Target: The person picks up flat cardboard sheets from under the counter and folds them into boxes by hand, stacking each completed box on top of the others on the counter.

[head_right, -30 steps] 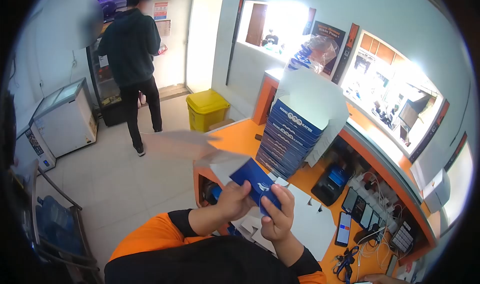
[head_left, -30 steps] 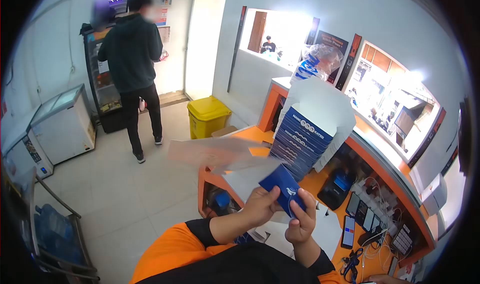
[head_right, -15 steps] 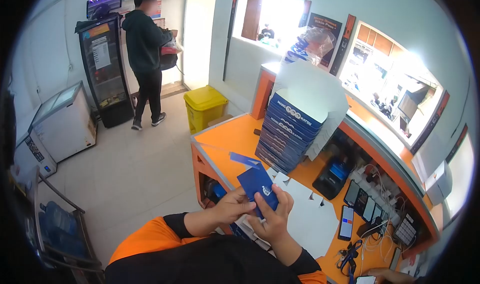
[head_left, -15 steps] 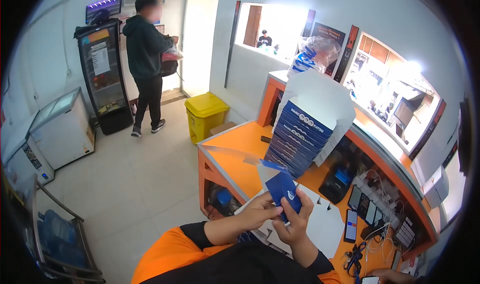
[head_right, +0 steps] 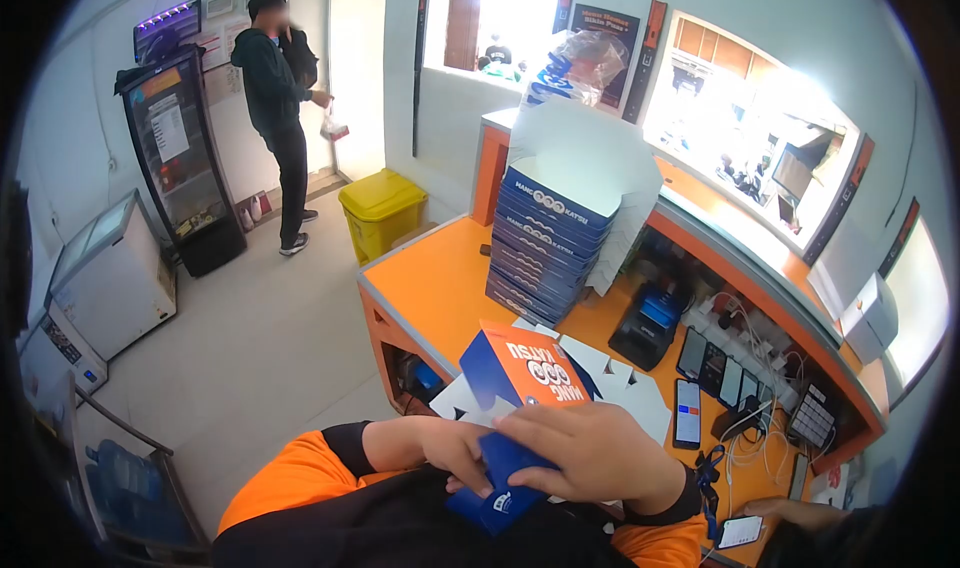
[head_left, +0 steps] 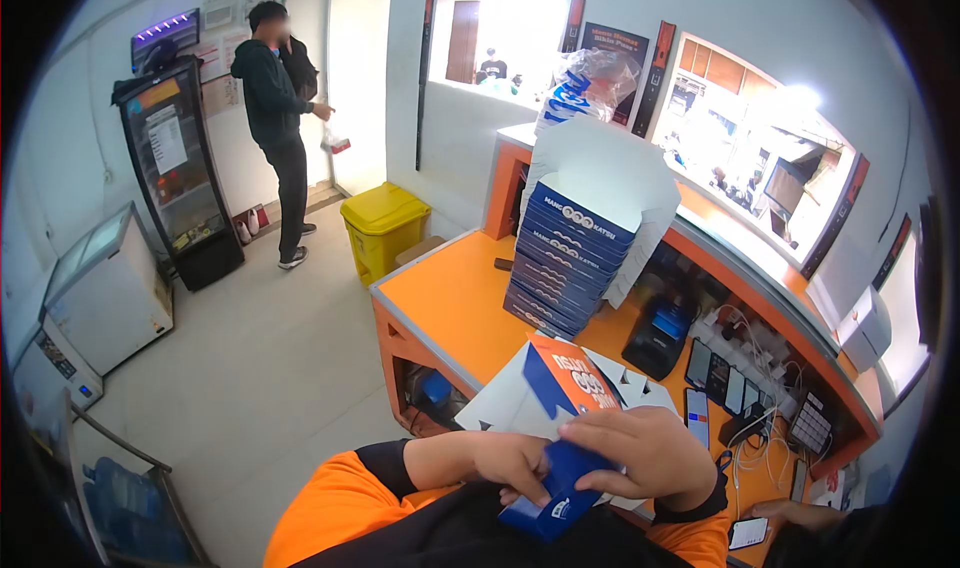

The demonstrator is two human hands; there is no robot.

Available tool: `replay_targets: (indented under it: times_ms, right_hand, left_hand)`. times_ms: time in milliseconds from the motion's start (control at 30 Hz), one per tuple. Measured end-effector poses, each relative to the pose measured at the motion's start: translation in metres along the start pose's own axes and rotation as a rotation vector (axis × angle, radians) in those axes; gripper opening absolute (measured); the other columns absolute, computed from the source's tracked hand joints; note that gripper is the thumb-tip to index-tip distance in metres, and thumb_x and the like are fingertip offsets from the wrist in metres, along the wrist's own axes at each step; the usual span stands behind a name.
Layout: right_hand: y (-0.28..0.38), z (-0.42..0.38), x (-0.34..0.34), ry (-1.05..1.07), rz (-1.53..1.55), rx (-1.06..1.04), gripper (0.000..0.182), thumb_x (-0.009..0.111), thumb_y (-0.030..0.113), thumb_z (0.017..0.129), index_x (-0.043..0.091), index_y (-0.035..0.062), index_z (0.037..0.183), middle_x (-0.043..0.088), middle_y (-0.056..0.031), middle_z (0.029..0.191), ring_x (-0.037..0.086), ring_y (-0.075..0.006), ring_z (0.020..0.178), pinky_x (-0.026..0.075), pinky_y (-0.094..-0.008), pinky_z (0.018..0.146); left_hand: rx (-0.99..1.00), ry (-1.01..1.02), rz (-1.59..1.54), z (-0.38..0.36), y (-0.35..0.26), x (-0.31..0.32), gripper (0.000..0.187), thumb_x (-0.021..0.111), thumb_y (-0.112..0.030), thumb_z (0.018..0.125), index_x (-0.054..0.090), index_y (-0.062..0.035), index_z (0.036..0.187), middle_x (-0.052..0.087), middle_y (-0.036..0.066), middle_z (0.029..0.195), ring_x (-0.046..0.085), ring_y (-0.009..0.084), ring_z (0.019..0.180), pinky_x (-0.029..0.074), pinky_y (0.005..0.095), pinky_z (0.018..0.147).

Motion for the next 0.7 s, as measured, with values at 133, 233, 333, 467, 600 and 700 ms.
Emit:
replay_targets:
  times_ms: [133, 233, 333, 467, 600, 700]
  right_hand:
    - [0.011, -0.003, 0.010, 0.093, 0.150, -0.254, 0.031, 0.067, 0.026, 0.073, 0.063, 0.0093, 0.099, 0.059, -0.0045, 0.090, 0.059, -0.0208, 0.073, 0.047, -0.0305, 0.065]
    - [0.001, -0.010, 0.004, -0.142, 0.000, 0.000, 0.026, 0.064, 0.022, 0.074, 0.062, 0.0097, 0.097, 0.055, -0.0030, 0.095, 0.058, -0.0212, 0.078, 0.046, -0.0309, 0.065]
    - [-0.005, -0.013, 0.015, -0.002, 0.178, -0.080, 0.028, 0.065, 0.020, 0.073, 0.062, 0.0075, 0.097, 0.055, -0.0045, 0.094, 0.058, -0.0231, 0.077, 0.047, -0.0306, 0.067]
    - [-0.012, -0.019, 0.022, 0.276, 0.377, -0.171, 0.032, 0.066, 0.026, 0.074, 0.061, 0.0064, 0.099, 0.055, -0.0066, 0.095, 0.057, -0.0236, 0.084, 0.045, -0.0319, 0.072]
    - [0.001, -0.025, 0.005, 0.195, 0.137, -0.027, 0.048, 0.073, 0.035, 0.064, 0.059, 0.0089, 0.102, 0.053, -0.0081, 0.096, 0.054, -0.0269, 0.087, 0.043, -0.0341, 0.078]
    - [-0.011, -0.035, -0.002, -0.006, -0.063, 0.189, 0.062, 0.079, 0.039, 0.054, 0.056, 0.0110, 0.105, 0.051, -0.0097, 0.096, 0.053, -0.0276, 0.088, 0.042, -0.0346, 0.079]
  left_hand:
    - [0.088, 0.128, 0.217, 0.015, 0.008, 0.003, 0.019, 0.060, -0.012, 0.077, 0.054, 0.0019, 0.089, 0.055, 0.006, 0.056, 0.053, 0.0113, 0.042, 0.040, 0.0215, 0.038]
    - [0.036, 0.066, -0.052, 0.013, -0.005, 0.010, 0.033, 0.062, -0.010, 0.076, 0.050, 0.0032, 0.105, 0.057, 0.008, 0.069, 0.057, 0.0111, 0.050, 0.042, 0.0203, 0.040]
    - [0.051, 0.074, -0.046, 0.016, 0.006, 0.009, 0.046, 0.064, -0.011, 0.077, 0.044, 0.0052, 0.114, 0.059, 0.009, 0.076, 0.059, 0.0122, 0.056, 0.045, 0.0204, 0.041]
    - [-0.129, 0.116, 0.185, 0.027, 0.029, 0.003, 0.037, 0.067, -0.024, 0.074, 0.057, 0.0037, 0.096, 0.061, 0.008, 0.079, 0.057, 0.0076, 0.053, 0.043, 0.0194, 0.046]
    - [0.176, 0.212, -0.021, 0.028, 0.004, 0.005, 0.051, 0.063, -0.037, 0.077, 0.057, 0.0074, 0.100, 0.060, 0.011, 0.087, 0.057, 0.0126, 0.070, 0.045, 0.0255, 0.063]
    - [0.373, 0.231, 0.064, 0.017, 0.008, -0.016, 0.072, 0.056, -0.056, 0.076, 0.054, 0.0097, 0.104, 0.059, 0.014, 0.094, 0.054, 0.0193, 0.088, 0.042, 0.0312, 0.080]
Point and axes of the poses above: each hand's wrist, its own z-axis towards the middle knuckle, its own x-axis out of the palm, y = z × x, the point moved 5 cm from there along z, towards the middle knuckle
